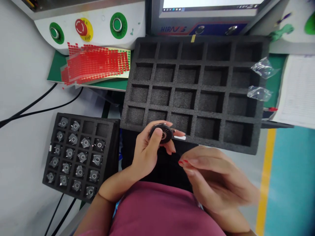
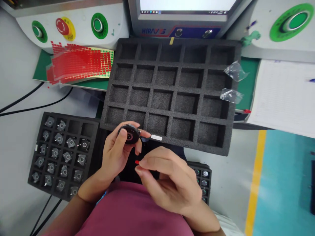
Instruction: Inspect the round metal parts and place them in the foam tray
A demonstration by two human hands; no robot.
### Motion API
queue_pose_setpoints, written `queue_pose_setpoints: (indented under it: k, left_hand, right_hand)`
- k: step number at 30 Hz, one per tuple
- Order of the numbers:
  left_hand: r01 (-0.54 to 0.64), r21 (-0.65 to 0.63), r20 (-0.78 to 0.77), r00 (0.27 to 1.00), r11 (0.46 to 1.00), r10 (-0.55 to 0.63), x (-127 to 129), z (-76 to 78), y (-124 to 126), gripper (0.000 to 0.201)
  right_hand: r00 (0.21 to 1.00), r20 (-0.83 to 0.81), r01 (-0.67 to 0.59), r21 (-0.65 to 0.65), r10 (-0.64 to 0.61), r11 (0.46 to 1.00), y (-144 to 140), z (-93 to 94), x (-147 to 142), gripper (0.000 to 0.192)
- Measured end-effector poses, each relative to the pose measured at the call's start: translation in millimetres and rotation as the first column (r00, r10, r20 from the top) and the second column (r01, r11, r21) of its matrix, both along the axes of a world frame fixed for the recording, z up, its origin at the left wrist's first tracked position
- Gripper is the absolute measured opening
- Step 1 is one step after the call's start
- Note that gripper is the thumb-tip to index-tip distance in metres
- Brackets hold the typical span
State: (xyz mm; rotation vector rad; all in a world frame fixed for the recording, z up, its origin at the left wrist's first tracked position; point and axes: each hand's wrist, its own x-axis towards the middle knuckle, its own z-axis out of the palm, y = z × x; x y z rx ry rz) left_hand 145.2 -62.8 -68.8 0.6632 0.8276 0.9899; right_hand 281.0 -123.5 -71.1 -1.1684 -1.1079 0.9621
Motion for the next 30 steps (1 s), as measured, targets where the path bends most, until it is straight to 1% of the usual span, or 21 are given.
queue_pose_setpoints:
  k: [2, 4, 7, 9, 12, 16, 18, 24, 30]
  left_hand:
    - [0.075, -0.035, 0.038, 0.997, 0.997, -0.074, -1, 4.0, -1, 0.044]
    - [0.115, -0.061, 0.029, 0.993, 0.992, -0.113, 0, 7.4, -4, 0.05]
    - [0.099, -0.002, -0.126, 0.987, 0.995, -0.098, 2, 10.6, -9, 0.048]
    - [0.09, 0.049, -0.195, 0.978, 0.995, -0.078, 5, 11.9, -12, 0.046]
    - [0.082, 0.087, -0.203, 0.977, 0.993, -0.063, 8, 13.2, -13, 0.045]
    - [0.034, 0.124, -0.178, 0.984, 0.992, -0.012, 12, 13.8, -12, 0.041]
    - [0.014, 0.135, -0.151, 0.988, 0.991, 0.007, 14, 13.7, -11, 0.04]
    - [-0.003, 0.124, -0.055, 0.998, 0.992, 0.01, 17, 13.6, -11, 0.037]
    - [-0.01, 0.1, -0.051, 0.999, 0.995, 0.015, 18, 14.6, -13, 0.035]
  right_hand:
    - [0.999, -0.026, -0.032, 0.077, 0.035, 0.996, 3, 4.8, -3, 0.023]
    - [0.996, -0.077, -0.037, 0.08, 0.044, 0.996, 8, 8.6, -8, 0.025]
    - [0.981, -0.192, -0.037, -0.004, 0.036, 0.999, 13, 10.7, -15, 0.024]
    - [0.961, -0.273, -0.057, -0.067, 0.036, 0.996, 12, 10.7, -18, 0.022]
    - [0.929, -0.367, -0.093, -0.125, 0.041, 0.988, 8, 11.2, -16, 0.019]
    - [0.896, -0.436, -0.18, -0.196, 0.079, 0.964, 3, 13.6, -10, 0.009]
    - [0.89, -0.448, -0.199, -0.212, 0.086, 0.957, 2, 14.5, -8, 0.007]
    - [0.919, -0.391, -0.157, -0.238, 0.053, 0.959, 0, 14.2, -10, 0.007]
    - [0.938, -0.342, -0.14, -0.208, 0.062, 0.968, -1, 15.1, -11, 0.012]
